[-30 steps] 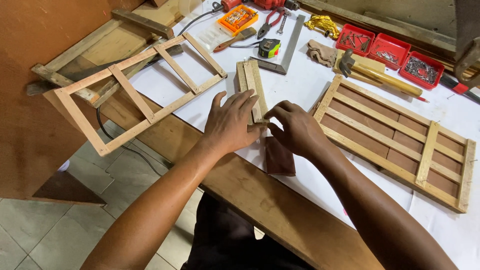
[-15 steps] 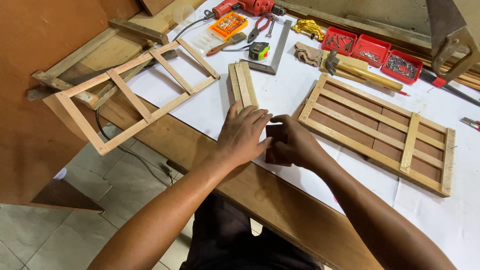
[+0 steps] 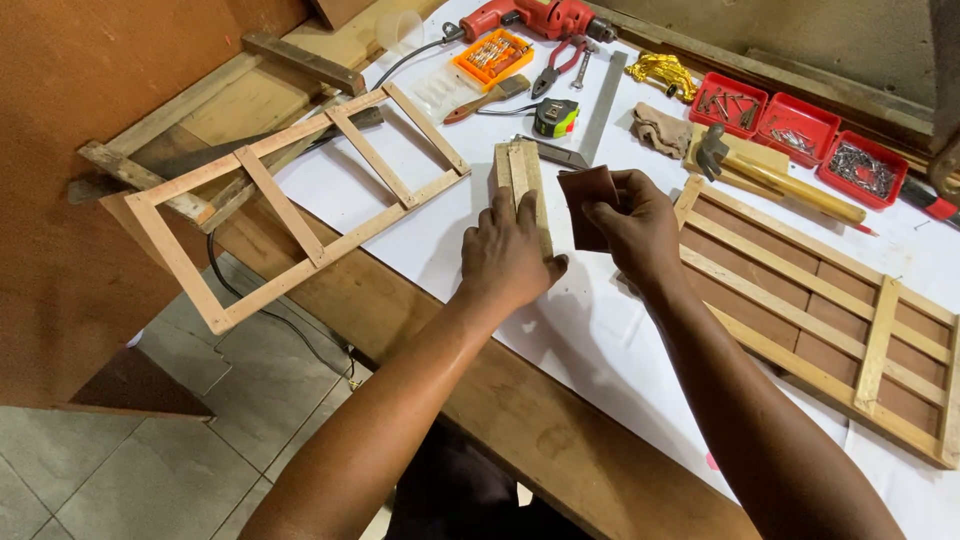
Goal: Sanding and assembling wooden frames at a workbench.
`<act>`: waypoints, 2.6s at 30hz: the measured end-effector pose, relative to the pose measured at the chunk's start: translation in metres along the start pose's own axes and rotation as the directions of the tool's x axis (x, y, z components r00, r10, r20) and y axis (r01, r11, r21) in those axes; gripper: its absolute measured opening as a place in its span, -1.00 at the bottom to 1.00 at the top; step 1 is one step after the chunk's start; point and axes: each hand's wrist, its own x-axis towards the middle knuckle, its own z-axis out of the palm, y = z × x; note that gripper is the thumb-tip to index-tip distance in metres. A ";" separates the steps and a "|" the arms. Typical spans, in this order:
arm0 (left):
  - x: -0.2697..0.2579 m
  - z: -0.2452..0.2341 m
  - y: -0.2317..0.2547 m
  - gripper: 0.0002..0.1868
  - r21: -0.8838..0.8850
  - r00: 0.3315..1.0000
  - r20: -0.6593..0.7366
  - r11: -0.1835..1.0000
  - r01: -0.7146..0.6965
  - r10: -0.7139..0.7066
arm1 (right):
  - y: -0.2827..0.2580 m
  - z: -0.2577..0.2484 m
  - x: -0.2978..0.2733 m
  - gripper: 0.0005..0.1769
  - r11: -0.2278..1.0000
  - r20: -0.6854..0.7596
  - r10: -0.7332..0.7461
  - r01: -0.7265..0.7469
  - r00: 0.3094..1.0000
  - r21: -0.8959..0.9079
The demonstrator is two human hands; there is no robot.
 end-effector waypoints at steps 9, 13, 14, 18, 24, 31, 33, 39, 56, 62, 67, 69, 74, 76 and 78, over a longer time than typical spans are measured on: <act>0.022 -0.018 -0.069 -0.05 0.024 0.943 0.217 0.965 -0.262 0.250 | -0.023 0.031 -0.014 -0.71 0.549 0.177 -0.513 0.479 0.840 -0.685; 0.006 -0.015 -0.089 -0.11 0.143 0.948 0.064 0.937 -0.319 0.313 | -0.024 0.052 -0.017 -0.74 0.451 0.238 -0.534 0.512 0.811 -0.731; -0.001 -0.013 -0.089 -0.19 0.226 0.941 -0.045 0.921 -0.318 0.336 | -0.019 0.056 -0.016 -0.79 0.517 0.206 -0.471 0.457 0.858 -0.723; -0.033 -0.010 -0.089 -0.46 0.397 0.885 -0.256 0.877 -0.271 0.389 | -0.027 0.070 -0.028 -0.83 0.609 0.193 -0.359 0.386 0.913 -0.693; -0.041 -0.010 -0.082 -0.54 0.390 0.874 -0.283 0.880 -0.272 0.395 | -0.031 0.064 -0.038 -0.65 0.511 0.273 -0.550 0.576 0.789 -0.638; -0.037 -0.006 -0.076 -0.49 0.462 0.904 -0.213 0.854 -0.241 0.371 | -0.032 0.061 -0.012 -0.62 0.851 0.056 -0.314 0.307 0.948 -0.427; -0.038 -0.011 -0.070 -0.50 0.471 0.922 -0.183 0.854 -0.222 0.341 | -0.027 0.065 -0.010 -0.65 0.809 0.123 -0.326 0.344 0.937 -0.476; -0.040 -0.026 -0.064 -0.47 0.368 0.932 -0.176 0.899 -0.237 0.318 | -0.048 0.071 -0.027 -0.22 0.555 0.422 -0.092 0.398 0.902 -0.731; -0.040 -0.011 -0.068 -0.51 0.431 0.952 -0.170 0.888 -0.158 0.253 | -0.041 0.045 -0.005 -0.41 0.449 0.562 -0.176 0.574 0.808 -0.685; -0.043 -0.019 -0.060 -0.51 0.453 0.951 -0.169 0.877 -0.158 0.258 | -0.041 0.058 -0.013 -0.46 0.400 0.402 -0.108 0.410 0.909 -0.820; -0.043 -0.023 -0.064 -0.45 0.432 0.953 -0.175 0.889 -0.151 0.247 | -0.031 0.089 -0.022 -0.38 0.300 0.270 -0.078 0.281 0.960 -0.912; -0.044 -0.025 -0.068 -0.50 0.378 0.948 -0.208 0.914 -0.150 0.242 | -0.045 0.100 -0.028 -0.39 0.336 0.296 -0.119 0.319 0.948 -0.887; -0.045 -0.027 -0.076 -0.51 0.318 0.959 -0.171 0.934 -0.165 0.227 | -0.057 0.108 -0.029 -0.48 0.435 0.396 -0.133 0.413 0.909 -0.800; -0.045 -0.026 -0.078 -0.50 0.319 0.956 -0.180 0.933 -0.165 0.231 | -0.052 0.100 -0.023 -0.49 0.455 0.428 -0.146 0.445 0.892 -0.771; -0.047 -0.026 -0.075 -0.47 0.340 0.947 -0.198 0.924 -0.176 0.253 | -0.040 0.084 -0.015 -0.51 0.483 0.489 -0.197 0.518 0.850 -0.706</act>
